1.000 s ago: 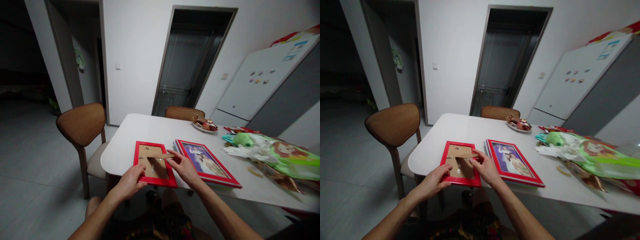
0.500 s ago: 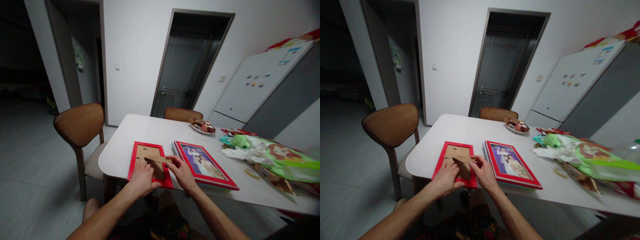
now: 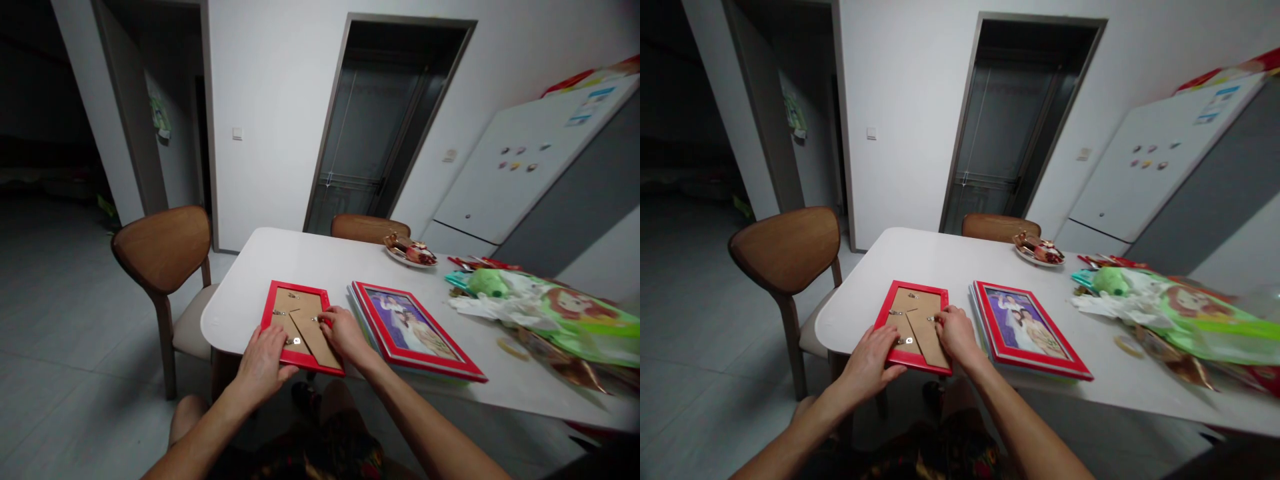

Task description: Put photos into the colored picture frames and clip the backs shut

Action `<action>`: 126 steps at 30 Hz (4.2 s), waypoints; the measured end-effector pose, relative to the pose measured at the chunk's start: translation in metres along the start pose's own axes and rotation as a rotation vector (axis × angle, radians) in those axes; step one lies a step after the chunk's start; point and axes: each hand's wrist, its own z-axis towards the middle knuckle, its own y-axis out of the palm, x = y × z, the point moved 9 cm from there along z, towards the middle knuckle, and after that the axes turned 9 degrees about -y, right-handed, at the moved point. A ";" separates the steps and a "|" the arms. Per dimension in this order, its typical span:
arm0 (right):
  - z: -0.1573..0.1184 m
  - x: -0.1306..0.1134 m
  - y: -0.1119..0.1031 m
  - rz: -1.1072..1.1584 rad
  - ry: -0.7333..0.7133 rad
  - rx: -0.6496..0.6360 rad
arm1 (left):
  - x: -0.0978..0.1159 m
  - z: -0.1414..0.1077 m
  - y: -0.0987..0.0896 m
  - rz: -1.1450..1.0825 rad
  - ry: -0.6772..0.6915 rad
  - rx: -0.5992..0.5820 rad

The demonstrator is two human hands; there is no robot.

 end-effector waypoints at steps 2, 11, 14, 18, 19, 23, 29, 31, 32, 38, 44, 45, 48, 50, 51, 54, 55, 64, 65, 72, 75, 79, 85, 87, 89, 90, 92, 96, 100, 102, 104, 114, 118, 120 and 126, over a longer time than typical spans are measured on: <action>0.007 0.000 0.002 -0.061 -0.002 0.002 | -0.001 0.000 -0.002 -0.029 0.003 0.003; 0.019 0.005 0.006 -0.025 -0.002 0.101 | -0.003 0.003 -0.006 -0.097 -0.021 -0.020; 0.019 0.006 0.010 -0.004 -0.047 0.100 | -0.006 0.002 -0.003 -0.098 -0.055 -0.016; 0.017 0.002 0.012 0.013 -0.087 0.076 | -0.008 0.001 -0.002 -0.105 -0.072 -0.021; 0.016 0.002 0.011 0.013 -0.088 0.078 | -0.008 0.000 -0.002 -0.114 -0.072 -0.023; 0.009 0.001 0.005 0.008 -0.082 0.100 | -0.009 0.000 -0.005 -0.166 -0.070 -0.018; -0.006 -0.025 -0.008 -0.012 -0.140 0.146 | -0.012 -0.001 -0.004 -0.207 -0.053 0.014; -0.011 -0.048 -0.010 0.012 -0.211 0.161 | -0.013 -0.002 -0.003 -0.216 -0.050 0.026; -0.014 -0.060 -0.008 0.036 -0.261 0.135 | -0.014 -0.002 -0.002 -0.220 -0.050 0.033; -0.028 -0.098 0.002 0.149 -0.426 0.020 | -0.015 -0.002 0.000 -0.234 -0.037 0.043; -0.032 -0.096 0.000 0.143 -0.485 -0.015 | -0.012 -0.002 -0.003 -0.231 -0.032 0.032; -0.032 -0.097 -0.001 0.130 -0.491 -0.024 | -0.012 -0.002 -0.003 -0.229 -0.030 0.026; -0.034 -0.100 -0.004 0.097 -0.530 -0.036 | -0.012 -0.001 -0.003 -0.222 -0.027 0.007; -0.036 -0.102 -0.006 0.099 -0.551 -0.029 | -0.013 -0.001 -0.003 -0.218 -0.029 -0.001; -0.036 -0.102 -0.007 0.107 -0.555 -0.022 | -0.013 -0.001 -0.003 -0.216 -0.030 -0.005; -0.038 -0.099 -0.007 0.138 -0.543 0.000 | -0.013 -0.001 -0.003 -0.210 -0.036 -0.018; -0.038 -0.098 -0.006 0.147 -0.539 0.005 | -0.013 -0.001 -0.003 -0.207 -0.039 -0.021; 0.003 -0.075 0.004 0.272 -0.339 0.027 | -0.014 -0.002 -0.002 -0.219 -0.043 -0.031; 0.012 -0.075 0.007 0.268 -0.330 0.030 | -0.014 -0.002 -0.002 -0.222 -0.041 -0.030; 0.052 -0.081 0.031 0.172 -0.314 0.020 | -0.013 -0.002 -0.002 -0.245 -0.019 -0.001; 0.059 -0.080 0.037 0.172 -0.281 0.027 | -0.013 -0.001 -0.002 -0.259 -0.011 0.008; 0.063 -0.077 0.042 0.200 -0.270 0.006 | -0.012 -0.002 -0.001 -0.265 -0.017 0.009; 0.055 -0.076 0.040 0.271 -0.311 -0.029 | -0.008 -0.008 0.000 -0.260 -0.060 0.002; 0.054 -0.072 0.040 0.337 -0.271 -0.054 | -0.006 -0.009 0.002 -0.256 -0.073 -0.009; 0.055 -0.066 0.043 0.391 -0.194 -0.081 | -0.005 -0.009 0.002 -0.257 -0.076 -0.007; 0.057 -0.064 0.045 0.401 -0.153 -0.094 | -0.004 -0.008 0.002 -0.259 -0.078 -0.002; 0.061 -0.060 0.050 0.392 -0.095 -0.115 | -0.004 -0.008 0.002 -0.263 -0.081 0.010; 0.069 -0.049 0.054 0.383 -0.016 -0.124 | -0.004 -0.009 -0.001 -0.262 -0.096 0.028; 0.077 -0.021 0.048 0.352 0.069 -0.051 | -0.002 -0.014 -0.002 -0.260 -0.096 0.019; 0.080 -0.003 0.045 0.308 0.129 -0.007 | -0.001 -0.016 -0.001 -0.261 -0.104 0.007; 0.083 0.011 0.045 0.258 0.171 0.011 | -0.001 -0.017 -0.001 -0.261 -0.116 -0.008; 0.088 0.013 0.051 0.157 0.198 -0.046 | 0.002 -0.017 0.001 -0.283 -0.112 -0.026; 0.094 0.021 0.050 0.128 0.255 -0.008 | 0.003 -0.018 0.002 -0.269 -0.135 -0.035; 0.096 0.024 0.050 0.147 0.278 0.019 | 0.001 -0.019 0.002 -0.247 -0.155 -0.038; 0.088 0.028 0.038 0.382 0.271 0.110 | 0.013 -0.018 0.002 -0.114 -0.113 -0.082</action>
